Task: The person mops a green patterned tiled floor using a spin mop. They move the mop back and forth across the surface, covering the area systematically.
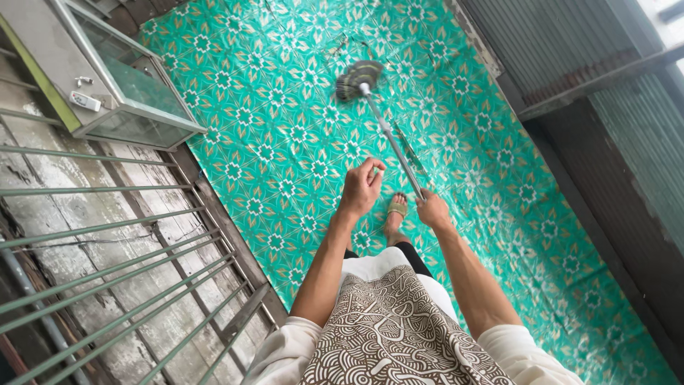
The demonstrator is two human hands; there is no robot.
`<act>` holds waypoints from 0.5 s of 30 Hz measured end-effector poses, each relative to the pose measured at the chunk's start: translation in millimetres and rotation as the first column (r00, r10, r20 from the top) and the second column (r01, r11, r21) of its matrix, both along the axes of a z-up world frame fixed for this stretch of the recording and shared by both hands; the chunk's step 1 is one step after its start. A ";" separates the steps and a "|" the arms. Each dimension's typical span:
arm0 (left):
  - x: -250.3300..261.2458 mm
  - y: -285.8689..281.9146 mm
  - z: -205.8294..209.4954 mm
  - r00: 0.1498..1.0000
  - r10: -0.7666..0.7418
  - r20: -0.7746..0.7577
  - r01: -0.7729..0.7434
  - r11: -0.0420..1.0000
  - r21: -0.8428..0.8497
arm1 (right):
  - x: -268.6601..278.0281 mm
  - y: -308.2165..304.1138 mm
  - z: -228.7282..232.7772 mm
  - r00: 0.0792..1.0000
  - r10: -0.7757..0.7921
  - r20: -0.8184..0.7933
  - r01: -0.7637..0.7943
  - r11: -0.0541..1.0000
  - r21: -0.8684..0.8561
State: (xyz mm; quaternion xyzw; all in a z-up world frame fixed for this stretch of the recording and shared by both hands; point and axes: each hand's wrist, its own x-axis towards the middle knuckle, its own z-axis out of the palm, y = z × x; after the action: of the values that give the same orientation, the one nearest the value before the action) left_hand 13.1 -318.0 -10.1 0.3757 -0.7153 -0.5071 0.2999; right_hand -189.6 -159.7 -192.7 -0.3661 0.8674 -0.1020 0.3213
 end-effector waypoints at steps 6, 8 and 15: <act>-37.7 -11.2 -8.8 0.997 0.053 -0.052 -0.056 0.997 -0.052 | -69.0 -9.1 5.9 0.996 -0.078 -0.036 0.080 0.996 0.035; -53.0 -12.3 -4.2 0.994 0.084 -0.069 -0.087 0.995 -0.046 | -89.8 -9.8 10.9 0.996 -0.041 -0.083 0.041 0.999 0.003; -67.0 2.8 24.6 0.990 0.125 -0.069 -0.138 0.959 -0.246 | -92.1 -36.2 6.5 1.000 0.000 -0.009 0.000 1.000 -0.010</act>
State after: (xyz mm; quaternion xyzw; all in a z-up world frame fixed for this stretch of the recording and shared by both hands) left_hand -54.0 -315.2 14.5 0.3682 -0.7387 -0.4017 0.3967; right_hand -281.7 -196.0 -186.2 -0.3681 0.8684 -0.1049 0.3154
